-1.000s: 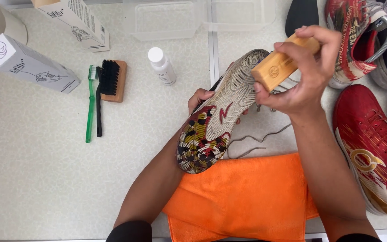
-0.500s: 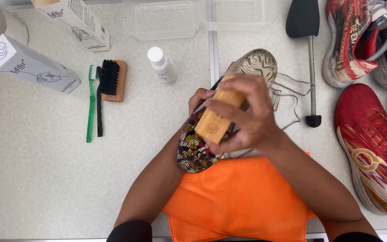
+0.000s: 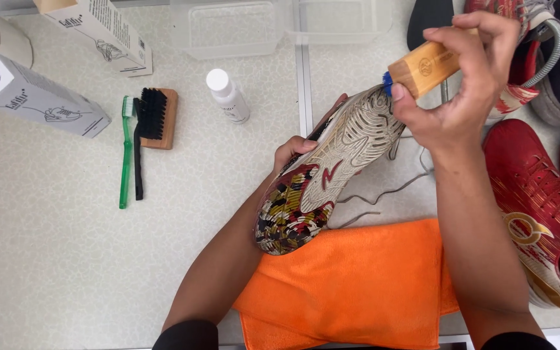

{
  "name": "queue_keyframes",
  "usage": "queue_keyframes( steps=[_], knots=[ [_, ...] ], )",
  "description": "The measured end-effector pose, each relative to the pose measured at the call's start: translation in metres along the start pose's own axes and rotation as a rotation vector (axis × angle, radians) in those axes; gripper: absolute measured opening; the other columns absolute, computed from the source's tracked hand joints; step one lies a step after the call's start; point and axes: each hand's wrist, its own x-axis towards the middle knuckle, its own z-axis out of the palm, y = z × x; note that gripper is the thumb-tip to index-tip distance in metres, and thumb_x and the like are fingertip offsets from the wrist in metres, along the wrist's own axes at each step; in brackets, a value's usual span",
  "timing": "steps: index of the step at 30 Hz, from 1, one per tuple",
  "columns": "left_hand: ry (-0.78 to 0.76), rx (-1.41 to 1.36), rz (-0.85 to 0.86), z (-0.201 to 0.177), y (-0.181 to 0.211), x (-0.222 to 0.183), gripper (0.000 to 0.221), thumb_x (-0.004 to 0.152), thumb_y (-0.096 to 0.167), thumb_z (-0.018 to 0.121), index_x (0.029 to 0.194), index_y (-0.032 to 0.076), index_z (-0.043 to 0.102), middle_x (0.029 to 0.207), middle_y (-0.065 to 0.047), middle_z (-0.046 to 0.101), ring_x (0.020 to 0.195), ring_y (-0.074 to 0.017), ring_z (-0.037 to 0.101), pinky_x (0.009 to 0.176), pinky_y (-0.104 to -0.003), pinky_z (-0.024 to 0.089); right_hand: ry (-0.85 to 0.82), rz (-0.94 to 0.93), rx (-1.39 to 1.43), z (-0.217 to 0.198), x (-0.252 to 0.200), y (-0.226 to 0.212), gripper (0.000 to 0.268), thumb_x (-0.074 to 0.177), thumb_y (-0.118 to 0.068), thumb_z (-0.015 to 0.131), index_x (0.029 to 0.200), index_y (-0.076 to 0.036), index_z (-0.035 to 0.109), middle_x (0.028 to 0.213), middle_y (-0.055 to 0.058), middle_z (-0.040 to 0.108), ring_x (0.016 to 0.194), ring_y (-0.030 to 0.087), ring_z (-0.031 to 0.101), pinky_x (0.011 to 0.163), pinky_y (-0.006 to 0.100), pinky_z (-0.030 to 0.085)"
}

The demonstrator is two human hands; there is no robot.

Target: Cleaning the soles of a pair of sneakers using a brush and cleaning solution at a polishing station.

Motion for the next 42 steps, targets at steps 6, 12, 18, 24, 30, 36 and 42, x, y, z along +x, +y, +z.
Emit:
queue_keyframes(
  steps=[6,12,18,24,30,36,42],
  knots=[
    [-0.01,0.011,-0.034,-0.036,0.005,-0.006,0.092,0.09,0.015,0.061,0.171,0.027,0.019,0.153,-0.022,0.051,0.128,-0.0448,0.058,0.109,-0.061,0.049,-0.024,-0.086,0.052,0.019,-0.003,-0.02,0.058,0.084,-0.044,0.073,0.111,0.006,0.07,0.123,0.022,0.043,0.111,0.037,0.054,0.092,0.052,0.053],
    [0.121,-0.001,-0.084,-0.033,0.0,-0.01,0.073,0.087,0.024,0.07,0.15,-0.002,0.045,0.142,-0.019,0.058,0.13,-0.0299,0.057,0.114,-0.044,0.044,-0.154,-0.205,0.149,0.04,-0.025,-0.061,0.063,0.07,-0.051,0.088,0.113,-0.007,0.072,0.122,0.02,0.047,0.111,0.034,0.054,0.093,0.053,0.059],
    [0.037,0.012,-0.001,-0.002,-0.005,-0.013,0.071,0.095,0.022,0.062,0.159,0.003,0.038,0.153,-0.017,0.051,0.14,-0.0278,0.051,0.121,-0.042,0.038,-0.08,-0.131,0.152,0.033,-0.015,-0.03,0.062,0.077,-0.051,0.076,0.112,0.0,0.072,0.122,0.022,0.045,0.113,0.036,0.052,0.091,0.051,0.059],
    [-0.008,-0.027,-0.036,-0.002,0.001,-0.009,0.099,0.085,0.016,0.062,0.172,0.028,0.018,0.158,-0.016,0.043,0.123,-0.0446,0.058,0.092,-0.054,0.058,-0.036,-0.022,0.004,-0.001,0.003,-0.007,0.051,0.091,-0.035,0.074,0.12,0.008,0.07,0.125,0.024,0.044,0.114,0.041,0.056,0.094,0.052,0.049],
    [-0.028,-0.097,-0.038,0.006,0.002,-0.007,0.106,0.08,0.012,0.067,0.171,0.032,0.016,0.168,-0.013,0.029,0.12,-0.0475,0.06,0.087,-0.052,0.062,0.054,0.037,0.033,-0.011,0.006,0.003,0.051,0.101,-0.038,0.063,0.123,0.009,0.063,0.125,0.022,0.043,0.118,0.036,0.05,0.104,0.049,0.045],
    [0.007,0.023,0.024,0.008,-0.001,-0.012,0.101,0.081,0.015,0.067,0.169,0.033,0.019,0.162,-0.014,0.035,0.11,-0.045,0.065,0.078,-0.047,0.062,-0.023,-0.006,0.049,0.001,0.005,-0.013,0.054,0.092,-0.039,0.069,0.121,0.007,0.066,0.127,0.022,0.043,0.118,0.039,0.053,0.096,0.053,0.05],
    [-0.003,0.227,0.236,0.004,-0.01,-0.016,0.089,0.083,0.009,0.065,0.161,0.029,0.026,0.158,-0.015,0.038,0.116,-0.0411,0.062,0.086,-0.046,0.058,-0.045,-0.056,0.031,0.003,0.006,-0.033,0.055,0.09,-0.041,0.074,0.119,0.006,0.068,0.125,0.023,0.043,0.115,0.039,0.054,0.093,0.051,0.053]
  ],
)
